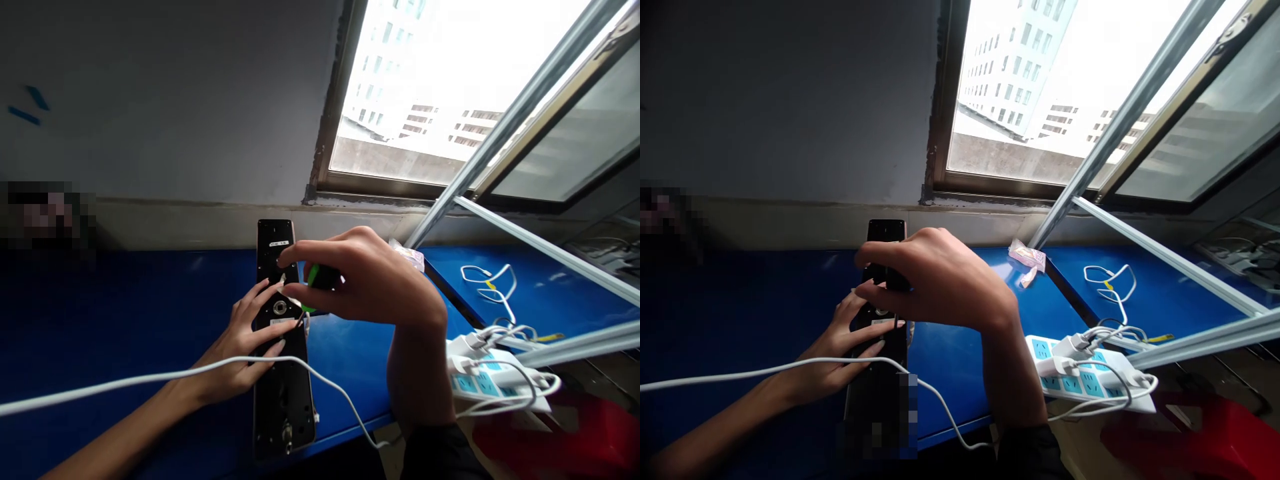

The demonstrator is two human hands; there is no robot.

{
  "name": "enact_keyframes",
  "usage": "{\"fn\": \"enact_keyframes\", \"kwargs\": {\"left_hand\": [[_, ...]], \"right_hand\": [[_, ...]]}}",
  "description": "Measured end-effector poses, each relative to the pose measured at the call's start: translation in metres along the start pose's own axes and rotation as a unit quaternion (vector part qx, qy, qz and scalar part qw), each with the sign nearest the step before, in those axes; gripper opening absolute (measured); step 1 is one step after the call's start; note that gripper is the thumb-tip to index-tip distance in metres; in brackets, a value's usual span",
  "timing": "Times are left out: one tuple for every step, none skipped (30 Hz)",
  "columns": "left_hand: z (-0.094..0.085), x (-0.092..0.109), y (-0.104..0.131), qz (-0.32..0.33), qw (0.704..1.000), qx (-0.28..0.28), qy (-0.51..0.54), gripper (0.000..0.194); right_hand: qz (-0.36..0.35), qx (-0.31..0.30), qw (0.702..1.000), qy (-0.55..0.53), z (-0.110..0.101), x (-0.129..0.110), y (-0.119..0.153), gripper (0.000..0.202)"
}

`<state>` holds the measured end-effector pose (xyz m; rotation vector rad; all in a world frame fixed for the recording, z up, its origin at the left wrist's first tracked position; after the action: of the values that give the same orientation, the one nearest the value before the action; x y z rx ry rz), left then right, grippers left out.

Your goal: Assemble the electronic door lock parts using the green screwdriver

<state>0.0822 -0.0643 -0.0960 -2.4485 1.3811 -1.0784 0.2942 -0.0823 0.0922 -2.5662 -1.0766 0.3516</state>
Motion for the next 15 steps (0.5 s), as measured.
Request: {"fn": "enact_keyframes", "kwargs": {"left_hand": [[0.0, 0.0, 0.0, 0.002, 1.0, -0.003, -0.005, 0.047], [0.0, 0.001, 0.0, 0.005, 1.0, -0.005, -0.008, 0.047], [0.0, 0.001, 0.001, 0.006, 1.0, -0.005, -0.01, 0.048], [0.0, 0.001, 0.001, 0.006, 1.0, -0.003, -0.011, 0.047], [0.0, 0.001, 0.002, 0.005, 1.0, -0.001, -0.011, 0.046], [0.001, 0.001, 0.002, 0.003, 1.0, 0.003, -0.012, 0.045], [0.001, 0.0, 0.003, 0.001, 1.0, 0.007, -0.013, 0.044], [0.001, -0.001, 0.004, 0.002, 1.0, 0.01, -0.014, 0.043], [0.002, -0.001, 0.004, 0.005, 1.0, 0.013, -0.016, 0.043], [0.002, -0.002, 0.004, 0.011, 1.0, 0.015, -0.017, 0.043], [0.001, -0.002, 0.003, 0.017, 1.0, 0.014, -0.018, 0.043], [0.001, -0.002, 0.003, 0.025, 0.999, 0.013, -0.017, 0.043], [0.001, -0.002, 0.002, 0.033, 0.999, 0.011, -0.017, 0.043], [0.0, -0.002, 0.002, 0.039, 0.999, 0.009, -0.017, 0.043], [0.0, -0.002, 0.001, 0.042, 0.999, 0.007, -0.016, 0.043]], "right_hand": [[0.005, -0.002, 1.0, 0.009, 0.0, 0.0, 0.0, 0.025], [0.009, -0.002, 1.0, 0.019, 0.0, 0.0, -0.001, 0.029], [0.016, -0.002, 0.999, 0.035, 0.0, -0.001, -0.001, 0.033], [0.027, 0.0, 0.998, 0.056, 0.0, -0.002, 0.0, 0.038], [0.042, 0.001, 0.996, 0.081, 0.0, -0.004, 0.0, 0.042], [0.056, 0.003, 0.993, 0.107, 0.0, -0.007, 0.0, 0.045], [0.069, 0.005, 0.989, 0.13, 0.0, -0.009, 0.001, 0.047], [0.078, 0.006, 0.986, 0.146, 0.0, -0.012, 0.002, 0.048], [0.081, 0.007, 0.985, 0.152, 0.0, -0.016, 0.002, 0.049], [0.076, 0.006, 0.986, 0.15, -0.001, -0.019, 0.003, 0.047], [0.066, 0.0, 0.988, 0.14, -0.001, -0.022, 0.003, 0.045], [0.053, -0.005, 0.991, 0.127, -0.001, -0.024, 0.004, 0.042], [0.041, -0.011, 0.993, 0.113, -0.001, -0.025, 0.004, 0.038], [0.031, -0.014, 0.994, 0.102, -0.001, -0.026, 0.005, 0.035], [0.024, -0.014, 0.995, 0.094, -0.002, -0.026, 0.005, 0.032]]}}
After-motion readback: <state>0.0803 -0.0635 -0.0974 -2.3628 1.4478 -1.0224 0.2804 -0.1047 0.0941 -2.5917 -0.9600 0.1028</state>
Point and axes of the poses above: each hand's wrist, its own y-axis away from the middle knuckle, its own z-axis out of the palm, x = y × z, the point moved 2 cm from there along -y, towards the middle knuckle, and after that the axes turned 9 degrees about y, right-handed, at the moved point
